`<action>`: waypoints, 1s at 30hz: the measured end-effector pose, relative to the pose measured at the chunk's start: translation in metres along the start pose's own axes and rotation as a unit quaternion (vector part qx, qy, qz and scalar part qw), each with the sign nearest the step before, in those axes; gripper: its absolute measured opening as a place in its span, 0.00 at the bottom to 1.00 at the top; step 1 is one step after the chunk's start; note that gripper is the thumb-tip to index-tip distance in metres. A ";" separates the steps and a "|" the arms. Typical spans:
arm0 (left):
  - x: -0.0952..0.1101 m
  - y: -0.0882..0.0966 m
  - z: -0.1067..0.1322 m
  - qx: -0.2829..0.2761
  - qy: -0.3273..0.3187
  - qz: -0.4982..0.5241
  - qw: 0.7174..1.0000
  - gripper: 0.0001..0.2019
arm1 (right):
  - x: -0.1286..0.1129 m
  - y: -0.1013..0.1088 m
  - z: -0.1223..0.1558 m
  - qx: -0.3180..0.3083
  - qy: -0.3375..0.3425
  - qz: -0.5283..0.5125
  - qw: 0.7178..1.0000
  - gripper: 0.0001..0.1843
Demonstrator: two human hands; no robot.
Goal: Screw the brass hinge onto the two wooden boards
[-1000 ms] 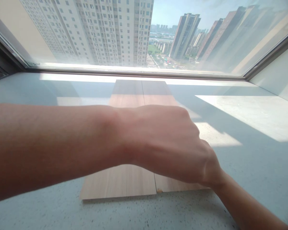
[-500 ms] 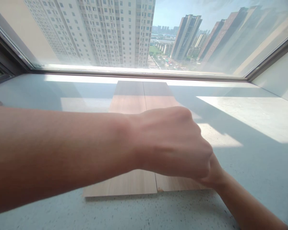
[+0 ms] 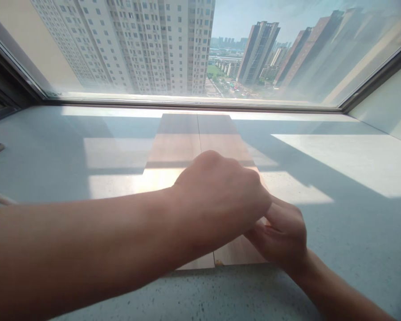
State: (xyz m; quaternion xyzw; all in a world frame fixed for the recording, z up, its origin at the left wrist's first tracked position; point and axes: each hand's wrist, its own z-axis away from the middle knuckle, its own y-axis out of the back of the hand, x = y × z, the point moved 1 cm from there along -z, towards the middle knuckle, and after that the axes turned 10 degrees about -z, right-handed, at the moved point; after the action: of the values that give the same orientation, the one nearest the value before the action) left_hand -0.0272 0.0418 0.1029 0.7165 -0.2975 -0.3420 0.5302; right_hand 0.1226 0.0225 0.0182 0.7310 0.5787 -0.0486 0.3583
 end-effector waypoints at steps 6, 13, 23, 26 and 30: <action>-0.025 0.002 0.003 -0.056 -0.134 0.071 0.987 0.06 | 0.013 0.008 0.001 -0.085 -0.027 -0.081 0.993 0.05; -0.027 -0.004 0.014 0.007 -0.161 0.019 0.987 0.06 | 0.009 0.001 0.001 -0.118 -0.026 -0.129 0.984 0.07; -0.002 -0.012 0.032 0.112 -0.054 -0.052 0.991 0.12 | -0.003 -0.009 0.007 -0.026 -0.019 -0.022 0.999 0.08; 0.009 -0.016 0.039 0.139 0.007 -0.046 0.989 0.13 | -0.009 -0.010 0.007 -0.012 -0.020 -0.005 1.000 0.06; 0.013 -0.020 0.044 0.148 0.061 -0.012 0.987 0.13 | -0.007 -0.008 0.005 -0.060 -0.036 -0.086 0.994 0.05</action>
State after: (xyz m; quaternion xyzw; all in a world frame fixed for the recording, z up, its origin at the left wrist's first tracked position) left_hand -0.0542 0.0121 0.0722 0.8098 -0.3035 -0.2566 0.4317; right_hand 0.1147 0.0146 0.0139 0.6538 0.6275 -0.0709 0.4169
